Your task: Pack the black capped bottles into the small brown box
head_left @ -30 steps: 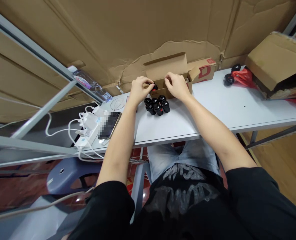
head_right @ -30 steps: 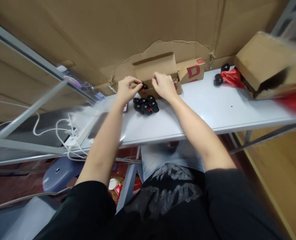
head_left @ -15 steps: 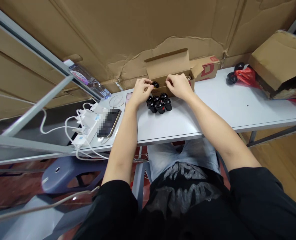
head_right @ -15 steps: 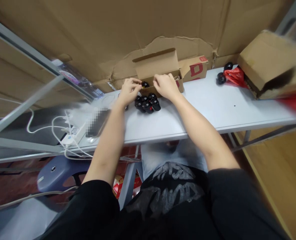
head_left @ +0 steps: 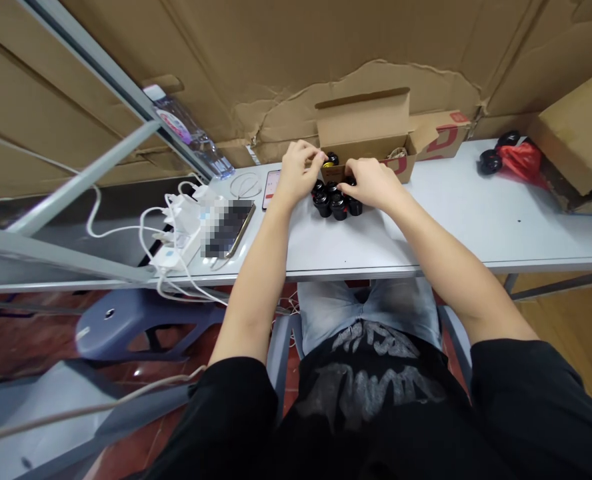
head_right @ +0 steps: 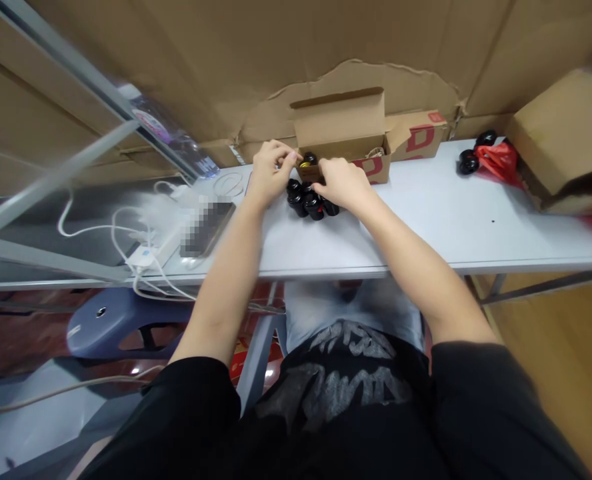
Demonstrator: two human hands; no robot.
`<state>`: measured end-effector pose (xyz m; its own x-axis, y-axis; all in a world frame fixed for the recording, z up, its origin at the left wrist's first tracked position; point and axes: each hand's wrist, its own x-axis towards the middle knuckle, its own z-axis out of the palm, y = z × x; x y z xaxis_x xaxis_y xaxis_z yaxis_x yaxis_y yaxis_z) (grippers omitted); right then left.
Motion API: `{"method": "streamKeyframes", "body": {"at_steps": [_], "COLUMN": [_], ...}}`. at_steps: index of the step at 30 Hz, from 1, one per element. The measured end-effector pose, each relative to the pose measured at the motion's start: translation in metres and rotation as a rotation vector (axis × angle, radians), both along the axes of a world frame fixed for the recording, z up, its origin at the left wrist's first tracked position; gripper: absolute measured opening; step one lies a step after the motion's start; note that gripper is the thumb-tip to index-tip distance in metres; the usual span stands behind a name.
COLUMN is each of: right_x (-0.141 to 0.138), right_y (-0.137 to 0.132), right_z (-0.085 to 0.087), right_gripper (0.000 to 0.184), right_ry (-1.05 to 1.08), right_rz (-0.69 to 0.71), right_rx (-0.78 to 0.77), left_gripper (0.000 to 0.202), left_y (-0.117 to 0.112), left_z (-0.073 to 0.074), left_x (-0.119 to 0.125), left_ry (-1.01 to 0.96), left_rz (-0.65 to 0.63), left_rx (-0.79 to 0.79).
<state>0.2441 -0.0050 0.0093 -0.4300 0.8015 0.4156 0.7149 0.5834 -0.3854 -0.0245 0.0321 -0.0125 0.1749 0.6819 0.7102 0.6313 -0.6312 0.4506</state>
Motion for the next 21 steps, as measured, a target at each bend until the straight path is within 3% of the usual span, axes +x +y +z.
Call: {"method": "streamKeyframes", "body": {"at_steps": [4,10,15,21], "right_x": [0.000,0.008,0.008,0.001], "right_y": [0.007,0.010,0.017,0.032], "right_z": [0.003,0.020,0.020,0.000], "right_gripper": [0.015,0.015,0.032,0.065], "right_ry": [0.087,0.304,0.485,0.600], "right_rz": [0.007,-0.039,0.013,0.157], "right_rx": [-0.101,-0.016,0.055,0.069], "left_gripper": [0.078,0.080,0.081,0.077], "left_y": [-0.003,-0.024,-0.032,-0.019], "left_z": [0.001,0.014,0.017,0.008], "left_x": [0.010,0.023,0.032,0.038], "left_ry": [-0.006,0.066,0.051,-0.092], "left_rz": [-0.074,-0.125,-0.178,-0.281], "left_rx": [-0.010,-0.012,-0.041,-0.096]}}
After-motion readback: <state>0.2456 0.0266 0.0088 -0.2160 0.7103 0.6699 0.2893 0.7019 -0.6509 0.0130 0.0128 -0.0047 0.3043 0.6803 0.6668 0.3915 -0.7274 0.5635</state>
